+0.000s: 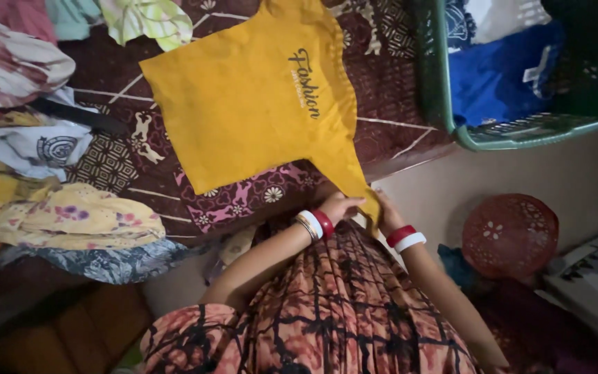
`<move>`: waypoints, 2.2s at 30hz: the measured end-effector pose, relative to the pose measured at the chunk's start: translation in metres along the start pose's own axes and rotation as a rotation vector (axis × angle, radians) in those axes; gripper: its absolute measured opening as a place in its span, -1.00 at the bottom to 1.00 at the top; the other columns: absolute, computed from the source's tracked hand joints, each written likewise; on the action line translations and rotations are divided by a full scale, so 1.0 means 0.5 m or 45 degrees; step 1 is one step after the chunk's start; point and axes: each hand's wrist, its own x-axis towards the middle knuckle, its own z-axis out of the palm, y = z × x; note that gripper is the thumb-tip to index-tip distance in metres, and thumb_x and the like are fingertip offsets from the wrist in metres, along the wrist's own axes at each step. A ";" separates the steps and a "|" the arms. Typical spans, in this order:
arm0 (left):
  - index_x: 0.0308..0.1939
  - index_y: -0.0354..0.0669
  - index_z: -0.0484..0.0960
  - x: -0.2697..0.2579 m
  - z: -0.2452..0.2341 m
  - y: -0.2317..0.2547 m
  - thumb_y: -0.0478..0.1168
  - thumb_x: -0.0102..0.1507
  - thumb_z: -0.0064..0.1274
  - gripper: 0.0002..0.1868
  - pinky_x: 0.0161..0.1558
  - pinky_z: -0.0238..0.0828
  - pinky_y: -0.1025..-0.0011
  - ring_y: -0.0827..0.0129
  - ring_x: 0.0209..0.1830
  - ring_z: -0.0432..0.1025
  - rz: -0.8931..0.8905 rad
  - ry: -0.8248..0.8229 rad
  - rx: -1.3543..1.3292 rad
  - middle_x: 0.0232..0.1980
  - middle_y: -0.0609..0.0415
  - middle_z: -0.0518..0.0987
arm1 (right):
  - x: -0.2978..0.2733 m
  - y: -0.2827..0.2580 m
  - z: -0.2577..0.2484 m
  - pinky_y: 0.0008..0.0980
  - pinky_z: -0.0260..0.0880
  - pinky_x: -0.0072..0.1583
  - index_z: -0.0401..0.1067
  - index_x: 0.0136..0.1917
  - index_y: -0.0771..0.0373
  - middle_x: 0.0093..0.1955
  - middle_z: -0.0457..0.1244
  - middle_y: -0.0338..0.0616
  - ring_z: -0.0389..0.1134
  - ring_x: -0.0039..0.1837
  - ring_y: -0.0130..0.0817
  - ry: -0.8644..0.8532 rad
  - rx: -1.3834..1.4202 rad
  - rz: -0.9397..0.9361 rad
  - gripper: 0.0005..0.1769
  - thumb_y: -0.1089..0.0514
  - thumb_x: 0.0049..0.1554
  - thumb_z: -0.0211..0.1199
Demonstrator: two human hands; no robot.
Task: The recorder folds various pieces of clothing and places them into a green laundry basket.
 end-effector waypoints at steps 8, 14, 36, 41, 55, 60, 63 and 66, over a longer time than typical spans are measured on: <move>0.19 -0.22 0.63 0.057 -0.109 -0.071 -0.29 0.26 0.11 -0.60 0.17 0.45 0.42 0.29 0.12 0.52 0.725 -0.549 1.139 0.16 -0.02 0.67 | 0.011 -0.057 0.015 -0.38 0.47 0.06 0.36 0.19 0.40 0.02 0.41 -0.10 0.44 -0.01 -0.35 -0.045 -0.150 -0.066 -0.69 0.23 0.20 0.21; 0.03 -0.28 0.71 -0.047 -0.056 0.070 0.01 0.42 0.03 -0.60 -0.02 0.44 0.30 0.20 -0.14 0.52 -0.182 -0.259 1.286 -0.11 -0.13 0.70 | -0.042 -0.065 0.019 -0.38 0.47 -0.04 0.40 0.07 0.29 -0.08 0.39 -0.14 0.44 -0.12 -0.37 0.089 -0.209 0.048 -0.80 0.16 0.21 0.25; 0.07 -0.03 0.56 -0.388 -0.423 0.365 -0.26 0.11 0.10 -0.59 0.19 0.33 0.00 0.02 0.26 0.35 0.432 1.064 2.418 0.20 -0.04 0.49 | -0.018 -0.235 0.041 -0.43 0.35 0.24 0.45 0.27 0.48 0.25 0.38 -0.06 0.38 0.23 -0.33 0.412 -0.634 -0.573 -0.61 0.12 0.34 0.10; -0.06 -0.09 0.60 -0.397 -0.455 0.388 -0.30 0.16 0.05 -0.73 0.07 0.39 0.04 -0.03 0.13 0.43 0.538 1.076 2.364 0.08 -0.07 0.56 | -0.010 -0.288 0.046 -0.44 0.40 0.14 0.45 0.23 0.42 0.14 0.38 -0.05 0.41 0.11 -0.32 0.354 -0.193 -0.402 -0.67 0.16 0.29 0.16; -0.08 -0.06 0.66 -0.437 -0.402 0.615 -0.33 0.25 0.04 -0.81 -0.15 0.57 0.24 0.19 -0.21 0.60 0.416 1.189 1.309 -0.14 -0.06 0.70 | 0.180 -0.588 0.213 -0.28 0.46 0.10 0.50 0.13 0.35 0.06 0.41 -0.02 0.44 0.03 -0.23 -0.234 -0.107 -0.267 -0.71 0.10 0.34 0.12; -0.08 -0.13 0.68 -0.334 -0.570 0.593 -0.25 0.21 0.26 -0.79 -0.14 0.52 0.19 -0.06 -0.21 0.60 0.812 1.514 1.612 -0.18 -0.17 0.68 | 0.428 -0.621 0.266 -0.16 0.48 0.31 0.43 0.29 0.45 0.21 0.39 0.09 0.45 0.23 -0.03 -0.211 0.310 -0.171 -0.60 0.10 0.40 0.02; -0.07 -0.15 0.68 -0.300 -0.588 0.577 -0.23 0.23 0.25 -0.79 -0.07 0.52 0.22 -0.08 -0.13 0.59 0.695 1.575 1.443 -0.16 -0.20 0.67 | 0.447 -0.612 0.341 -0.14 0.48 0.27 0.42 0.30 0.47 0.21 0.39 0.12 0.45 0.20 -0.01 -0.183 0.312 -0.167 -0.60 0.11 0.39 0.03; 0.03 -0.14 0.62 -0.289 -0.533 0.583 -0.23 0.23 0.24 -0.70 0.11 0.48 0.17 -0.06 0.06 0.54 0.621 1.693 1.410 0.05 -0.21 0.64 | 0.422 -0.619 0.423 -0.14 0.50 0.25 0.39 0.31 0.45 0.22 0.39 0.11 0.46 0.20 -0.01 -0.197 0.421 -0.134 -0.61 0.14 0.35 0.04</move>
